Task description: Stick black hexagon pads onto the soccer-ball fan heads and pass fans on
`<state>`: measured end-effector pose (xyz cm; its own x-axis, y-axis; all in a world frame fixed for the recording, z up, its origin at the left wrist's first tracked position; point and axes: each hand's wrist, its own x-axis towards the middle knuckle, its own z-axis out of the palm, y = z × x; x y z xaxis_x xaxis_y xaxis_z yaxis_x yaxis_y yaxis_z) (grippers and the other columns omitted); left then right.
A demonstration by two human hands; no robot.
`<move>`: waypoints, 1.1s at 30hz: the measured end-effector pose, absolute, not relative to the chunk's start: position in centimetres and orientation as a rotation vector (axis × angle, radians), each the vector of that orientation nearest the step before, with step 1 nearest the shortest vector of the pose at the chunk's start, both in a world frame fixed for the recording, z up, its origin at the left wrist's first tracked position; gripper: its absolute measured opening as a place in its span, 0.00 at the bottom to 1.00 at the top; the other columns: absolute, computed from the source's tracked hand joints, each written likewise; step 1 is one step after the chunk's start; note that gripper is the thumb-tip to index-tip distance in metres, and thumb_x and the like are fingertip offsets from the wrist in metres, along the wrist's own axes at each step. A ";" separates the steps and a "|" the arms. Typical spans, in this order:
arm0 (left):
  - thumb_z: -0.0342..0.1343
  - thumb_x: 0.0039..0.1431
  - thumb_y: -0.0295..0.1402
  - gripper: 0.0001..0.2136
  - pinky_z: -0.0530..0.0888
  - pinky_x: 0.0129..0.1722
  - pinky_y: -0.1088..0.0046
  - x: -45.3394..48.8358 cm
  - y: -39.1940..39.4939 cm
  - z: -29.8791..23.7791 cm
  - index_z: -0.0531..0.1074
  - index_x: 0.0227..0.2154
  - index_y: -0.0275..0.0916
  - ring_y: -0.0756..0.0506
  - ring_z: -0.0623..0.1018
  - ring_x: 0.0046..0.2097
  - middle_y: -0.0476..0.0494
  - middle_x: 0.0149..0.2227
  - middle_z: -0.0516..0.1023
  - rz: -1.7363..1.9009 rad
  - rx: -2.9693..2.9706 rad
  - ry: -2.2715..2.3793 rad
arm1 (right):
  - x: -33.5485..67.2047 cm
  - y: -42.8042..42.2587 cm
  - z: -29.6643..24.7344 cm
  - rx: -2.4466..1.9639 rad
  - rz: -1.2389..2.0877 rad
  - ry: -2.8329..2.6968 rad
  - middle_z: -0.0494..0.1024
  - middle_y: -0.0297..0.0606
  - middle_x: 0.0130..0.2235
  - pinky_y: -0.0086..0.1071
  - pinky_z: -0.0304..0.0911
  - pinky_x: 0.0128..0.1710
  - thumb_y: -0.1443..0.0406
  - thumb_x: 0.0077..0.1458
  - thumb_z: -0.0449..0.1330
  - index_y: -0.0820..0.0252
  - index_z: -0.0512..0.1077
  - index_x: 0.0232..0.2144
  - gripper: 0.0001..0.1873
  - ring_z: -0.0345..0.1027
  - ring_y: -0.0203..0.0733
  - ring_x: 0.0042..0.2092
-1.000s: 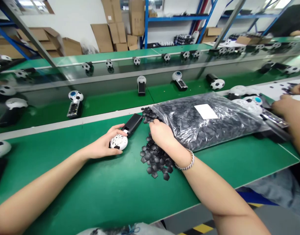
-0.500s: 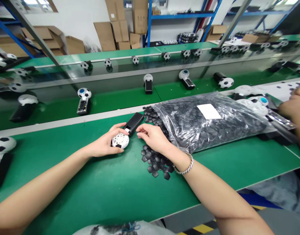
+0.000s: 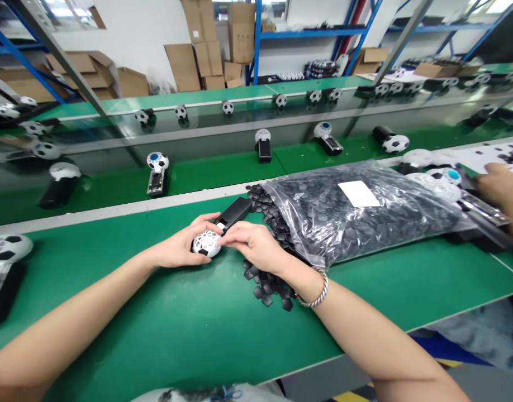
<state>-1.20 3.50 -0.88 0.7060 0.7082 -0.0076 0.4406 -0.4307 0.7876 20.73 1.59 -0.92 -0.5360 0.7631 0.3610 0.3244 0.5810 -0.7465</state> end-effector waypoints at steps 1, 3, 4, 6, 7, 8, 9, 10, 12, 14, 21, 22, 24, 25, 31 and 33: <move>0.60 0.42 0.26 0.25 0.56 0.59 0.58 -1.1 3.4 -0.9 0.63 0.47 0.43 0.39 0.53 0.63 0.41 0.61 0.49 0.418 2.093 0.873 | 20.7 1.7 -1.1 -0.843 0.790 -2.158 0.75 0.36 0.35 0.28 0.64 0.39 0.71 0.55 0.54 0.57 0.75 0.33 0.10 0.69 0.34 0.37; 0.61 0.43 0.29 0.25 0.55 0.59 0.58 -0.8 3.3 -1.0 0.64 0.46 0.43 0.39 0.52 0.63 0.40 0.60 0.51 0.437 2.084 0.884 | 20.5 1.9 -1.5 -0.839 0.728 -2.204 0.75 0.37 0.35 0.28 0.64 0.39 0.71 0.55 0.54 0.58 0.74 0.34 0.09 0.68 0.35 0.38; 0.62 0.43 0.32 0.23 0.55 0.59 0.58 -0.6 3.1 -1.1 0.64 0.46 0.43 0.39 0.52 0.63 0.40 0.60 0.52 0.463 2.074 0.903 | 20.4 2.0 -1.7 -0.847 0.704 -2.214 0.75 0.37 0.34 0.28 0.64 0.39 0.71 0.55 0.54 0.59 0.73 0.34 0.08 0.68 0.35 0.38; 0.62 0.45 0.37 0.20 0.56 0.59 0.57 -0.2 2.9 -1.3 0.67 0.42 0.43 0.39 0.54 0.62 0.40 0.58 0.56 0.541 2.054 0.958 | 20.1 2.1 -1.9 -0.858 0.681 -2.213 0.75 0.36 0.33 0.29 0.63 0.39 0.71 0.54 0.55 0.60 0.72 0.32 0.06 0.68 0.35 0.37; 0.61 0.46 0.38 0.17 0.56 0.59 0.56 0.0 2.8 -1.5 0.67 0.40 0.42 0.39 0.56 0.62 0.40 0.57 0.58 0.579 2.048 0.985 | 20.0 2.1 -2.0 -0.859 0.684 -2.204 0.75 0.35 0.32 0.29 0.63 0.38 0.71 0.54 0.55 0.60 0.71 0.31 0.05 0.68 0.35 0.36; 0.60 0.47 0.37 0.15 0.57 0.58 0.56 0.1 2.8 -1.6 0.68 0.39 0.42 0.39 0.58 0.61 0.40 0.57 0.60 0.611 2.043 1.003 | 19.9 2.2 -2.1 -0.855 0.697 -2.187 0.74 0.35 0.32 0.28 0.63 0.37 0.71 0.54 0.56 0.60 0.70 0.31 0.04 0.67 0.35 0.35; 0.60 0.47 0.36 0.15 0.58 0.57 0.56 0.3 2.7 -1.7 0.67 0.38 0.41 0.39 0.60 0.60 0.40 0.56 0.61 0.631 2.039 1.007 | 19.8 2.3 -2.2 -0.847 0.715 -2.162 0.73 0.34 0.31 0.28 0.63 0.37 0.70 0.53 0.57 0.60 0.69 0.30 0.02 0.67 0.34 0.34; 0.61 0.46 0.35 0.15 0.59 0.56 0.57 0.4 2.8 -1.8 0.66 0.38 0.41 0.40 0.62 0.59 0.39 0.56 0.62 0.641 2.033 1.002 | 19.8 2.4 -2.3 -0.837 0.733 -2.136 0.72 0.34 0.31 0.28 0.63 0.35 0.69 0.52 0.58 0.60 0.69 0.29 0.01 0.66 0.34 0.33; 0.61 0.44 0.32 0.18 0.61 0.55 0.58 0.5 2.8 -1.9 0.64 0.39 0.40 0.40 0.64 0.57 0.38 0.54 0.65 0.655 2.013 0.988 | 19.7 2.6 -2.4 -0.827 0.763 -2.106 0.69 0.34 0.31 0.27 0.62 0.33 0.67 0.50 0.62 0.60 0.68 0.29 0.05 0.64 0.34 0.32; 0.61 0.42 0.29 0.19 0.63 0.54 0.58 0.6 2.8 -1.8 0.63 0.39 0.40 0.40 0.65 0.56 0.39 0.52 0.67 0.670 2.008 0.982 | 19.7 2.8 -2.5 -0.841 0.773 -2.110 0.68 0.34 0.31 0.27 0.62 0.31 0.64 0.48 0.64 0.60 0.67 0.28 0.08 0.62 0.34 0.31; 0.59 0.41 0.28 0.14 0.64 0.52 0.58 1.1 2.3 -1.8 0.64 0.33 0.40 0.39 0.66 0.55 0.40 0.48 0.68 0.735 2.128 1.046 | 19.4 3.4 -2.9 -0.857 0.777 -2.088 0.69 0.33 0.29 0.28 0.61 0.34 0.61 0.46 0.64 0.61 0.69 0.27 0.10 0.63 0.35 0.33; 0.59 0.41 0.29 0.14 0.65 0.52 0.58 1.0 2.3 -1.9 0.64 0.33 0.40 0.39 0.66 0.55 0.39 0.48 0.68 0.745 2.138 1.055 | 19.4 3.5 -3.0 -0.847 0.789 -2.076 0.70 0.34 0.29 0.28 0.62 0.34 0.61 0.47 0.64 0.61 0.70 0.28 0.10 0.64 0.35 0.33; 0.59 0.42 0.30 0.14 0.65 0.52 0.59 0.9 2.2 -2.1 0.64 0.34 0.40 0.39 0.66 0.55 0.38 0.49 0.68 0.749 2.150 1.063 | 19.4 3.5 -3.1 -0.814 0.809 -2.072 0.72 0.35 0.31 0.29 0.62 0.35 0.61 0.48 0.63 0.61 0.71 0.29 0.08 0.65 0.35 0.34; 0.59 0.43 0.30 0.14 0.65 0.52 0.59 0.8 2.2 -2.1 0.65 0.35 0.40 0.39 0.66 0.55 0.38 0.49 0.68 0.745 2.153 1.056 | 19.5 3.6 -3.1 -0.794 0.814 -2.082 0.72 0.36 0.32 0.29 0.63 0.36 0.61 0.49 0.62 0.60 0.72 0.30 0.08 0.65 0.36 0.35; 0.58 0.42 0.29 0.15 0.64 0.53 0.57 0.5 2.4 -2.4 0.65 0.36 0.41 0.39 0.67 0.55 0.40 0.51 0.68 0.763 2.141 1.025 | 19.8 3.5 -3.2 -0.784 0.770 -2.109 0.73 0.37 0.32 0.31 0.64 0.37 0.60 0.50 0.61 0.59 0.74 0.30 0.08 0.67 0.36 0.36; 0.59 0.42 0.28 0.15 0.64 0.53 0.57 0.5 2.4 -2.5 0.65 0.36 0.41 0.39 0.67 0.55 0.39 0.51 0.68 0.777 2.116 1.030 | 19.7 3.2 -3.1 -0.830 0.728 -2.105 0.72 0.36 0.32 0.31 0.64 0.37 0.60 0.50 0.62 0.59 0.74 0.28 0.08 0.66 0.36 0.35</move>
<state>0.50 2.41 -2.48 0.5156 0.8274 0.2227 0.4412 -0.4792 0.7587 19.73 3.24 -3.09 -0.5116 0.7444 0.4290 0.3203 0.6286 -0.7087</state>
